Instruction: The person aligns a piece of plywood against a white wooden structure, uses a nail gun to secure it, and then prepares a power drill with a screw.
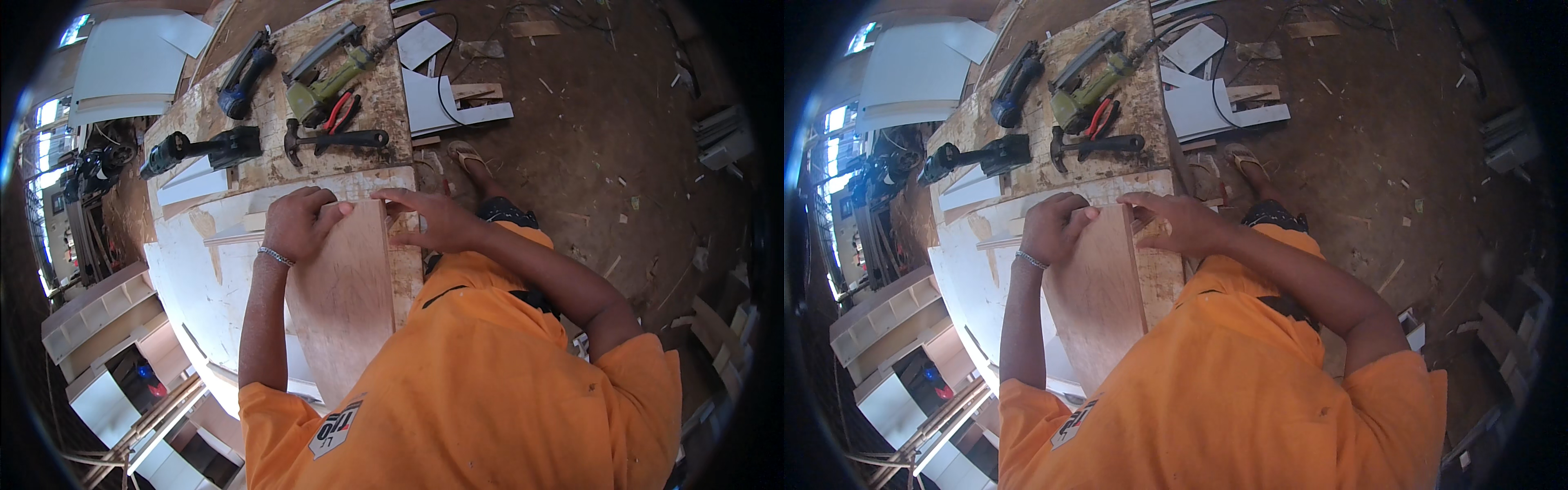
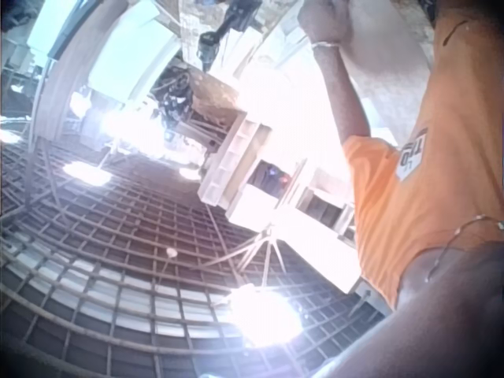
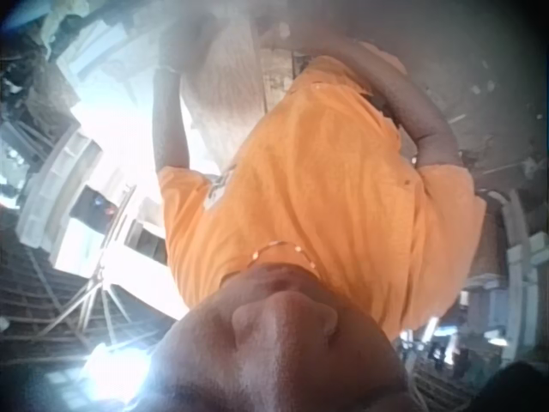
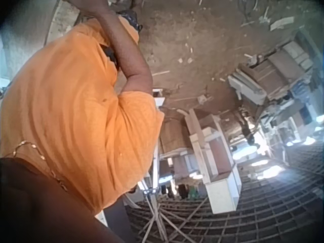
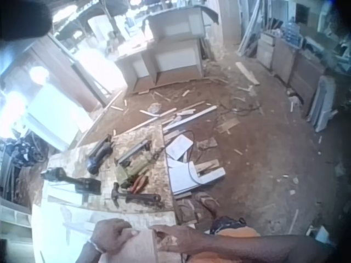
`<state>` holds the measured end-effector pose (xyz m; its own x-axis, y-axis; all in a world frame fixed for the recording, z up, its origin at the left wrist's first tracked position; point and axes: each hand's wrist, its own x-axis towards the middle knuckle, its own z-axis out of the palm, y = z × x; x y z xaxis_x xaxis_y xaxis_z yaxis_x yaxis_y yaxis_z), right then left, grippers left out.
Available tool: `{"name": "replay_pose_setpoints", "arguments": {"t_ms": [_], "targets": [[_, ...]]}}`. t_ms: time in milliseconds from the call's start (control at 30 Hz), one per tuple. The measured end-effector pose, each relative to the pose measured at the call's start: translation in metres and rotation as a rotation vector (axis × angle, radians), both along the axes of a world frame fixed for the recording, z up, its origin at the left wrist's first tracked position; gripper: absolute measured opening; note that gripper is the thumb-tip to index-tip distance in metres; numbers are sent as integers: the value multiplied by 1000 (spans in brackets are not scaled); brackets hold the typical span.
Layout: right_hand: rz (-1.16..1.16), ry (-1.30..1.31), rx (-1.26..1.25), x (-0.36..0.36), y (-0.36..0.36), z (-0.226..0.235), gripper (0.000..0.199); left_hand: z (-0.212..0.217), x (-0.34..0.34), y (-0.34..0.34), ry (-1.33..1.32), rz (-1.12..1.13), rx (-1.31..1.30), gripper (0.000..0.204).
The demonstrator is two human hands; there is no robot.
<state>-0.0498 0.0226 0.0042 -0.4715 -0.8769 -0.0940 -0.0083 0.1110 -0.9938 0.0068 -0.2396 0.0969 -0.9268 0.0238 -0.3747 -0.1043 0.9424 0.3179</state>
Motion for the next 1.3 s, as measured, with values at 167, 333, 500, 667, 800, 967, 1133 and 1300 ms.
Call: {"name": "replay_pose_setpoints", "arguments": {"t_ms": [167,333,500,667,800,967,1133,1300], "targets": [[4,-154,-96,-3,-3,-14,74,1,-1,1,-6,0,5,44],[20,-40,-49,-4,-3,-10,70,0,0,0,-12,9,11,43],[-9,7,-9,0,-6,-8,68,-1,0,0,-17,11,7,44],[-27,8,2,4,-5,-6,71,1,0,2,-4,3,0,45],[-55,42,-42,6,-5,-9,71,2,0,3,-9,16,22,41],[-18,79,42,7,-5,-10,70,2,-2,3,-24,28,42,43],[-22,116,48,8,-4,-9,68,2,0,4,14,23,92,39],[-41,148,12,9,-3,-10,67,1,0,2,20,20,97,37]]}}
